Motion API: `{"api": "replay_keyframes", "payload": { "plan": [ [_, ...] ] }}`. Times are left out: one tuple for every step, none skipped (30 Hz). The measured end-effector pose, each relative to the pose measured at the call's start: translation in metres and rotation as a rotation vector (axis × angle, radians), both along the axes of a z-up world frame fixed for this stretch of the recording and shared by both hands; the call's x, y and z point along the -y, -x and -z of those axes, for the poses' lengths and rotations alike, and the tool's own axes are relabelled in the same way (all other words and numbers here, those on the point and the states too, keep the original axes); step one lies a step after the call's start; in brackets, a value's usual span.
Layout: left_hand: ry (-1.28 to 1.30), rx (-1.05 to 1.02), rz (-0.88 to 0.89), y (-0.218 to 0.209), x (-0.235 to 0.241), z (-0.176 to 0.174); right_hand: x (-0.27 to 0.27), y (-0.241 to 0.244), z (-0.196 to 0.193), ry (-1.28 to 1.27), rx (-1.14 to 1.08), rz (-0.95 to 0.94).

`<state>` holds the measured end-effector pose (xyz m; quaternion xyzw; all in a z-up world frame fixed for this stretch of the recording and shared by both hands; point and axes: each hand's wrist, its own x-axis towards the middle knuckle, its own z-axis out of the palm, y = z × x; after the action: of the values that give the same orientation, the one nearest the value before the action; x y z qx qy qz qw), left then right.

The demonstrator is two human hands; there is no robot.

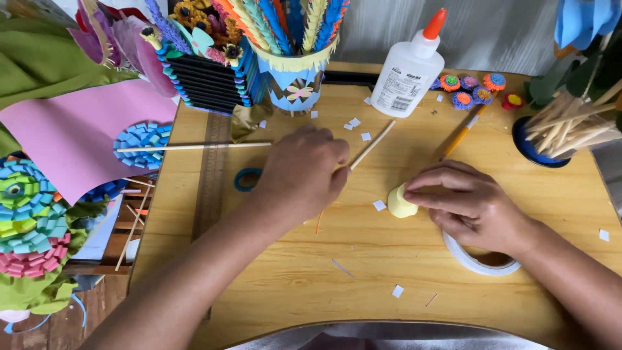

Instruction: The person rolls a yellow paper circle into a flower shape and attaches it to a wooden stick using tape. They then place the finished flower into a container with other paper flowers. The person then measures and marks a yellow paper sheet with a ruler and pencil.

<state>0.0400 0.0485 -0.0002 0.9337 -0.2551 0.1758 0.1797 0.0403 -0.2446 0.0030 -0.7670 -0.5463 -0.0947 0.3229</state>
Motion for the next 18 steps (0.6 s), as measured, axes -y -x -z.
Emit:
{"api": "replay_keyframes", "payload": {
  "plan": [
    [0.0,-0.001,0.0,0.0,0.004,0.005,0.001,0.0,0.0,0.0,-0.001,0.0],
    [-0.056,0.004,-0.016,0.0,0.009,0.01,0.001,0.0,0.001,-0.011,0.011,-0.007],
    [-0.112,0.01,-0.033,0.0,0.013,0.015,0.001,-0.001,0.001,-0.023,0.024,-0.015],
    [-0.112,0.011,-0.035,0.002,0.017,0.016,0.001,-0.001,0.0,-0.023,0.024,-0.017],
    [-0.109,0.019,-0.036,0.003,0.021,0.016,0.001,-0.001,0.0,-0.016,0.034,-0.016],
    [-0.106,0.028,-0.038,0.005,0.024,0.017,-0.001,0.0,-0.001,-0.01,0.045,-0.015],
    [-0.107,0.027,-0.045,0.008,0.029,0.018,-0.002,-0.001,-0.001,-0.011,0.044,-0.023],
    [-0.108,0.099,-0.031,0.011,0.034,0.018,-0.003,-0.001,-0.002,0.001,0.058,-0.027],
    [-0.108,0.172,-0.014,0.014,0.039,0.019,-0.003,-0.001,-0.002,0.014,0.073,-0.029],
    [-0.109,0.173,-0.02,0.016,0.041,0.022,-0.004,-0.002,-0.001,0.013,0.073,-0.034],
    [-0.1,0.192,-0.024,0.018,0.043,0.026,-0.003,-0.002,-0.001,0.018,0.07,-0.03],
    [-0.092,0.212,-0.028,0.02,0.046,0.03,-0.002,-0.002,0.0,0.023,0.066,-0.026],
    [-0.092,0.212,-0.03,0.019,0.047,0.036,-0.003,-0.001,0.0,0.023,0.067,-0.027],
    [-0.095,0.234,-0.034,0.017,0.048,0.041,-0.004,-0.001,0.0,0.022,0.062,-0.027],
    [-0.099,0.256,-0.037,0.016,0.05,0.047,-0.004,0.0,-0.001,0.02,0.058,-0.026],
    [-0.099,0.258,-0.038,0.015,0.05,0.047,-0.004,-0.001,-0.001,0.02,0.06,-0.027],
    [-0.125,0.248,-0.049,0.015,0.05,0.047,-0.003,0.0,-0.001,0.024,0.058,-0.025],
    [-0.15,0.238,-0.06,0.015,0.05,0.047,-0.003,0.0,0.0,0.027,0.056,-0.022]
  ]
}}
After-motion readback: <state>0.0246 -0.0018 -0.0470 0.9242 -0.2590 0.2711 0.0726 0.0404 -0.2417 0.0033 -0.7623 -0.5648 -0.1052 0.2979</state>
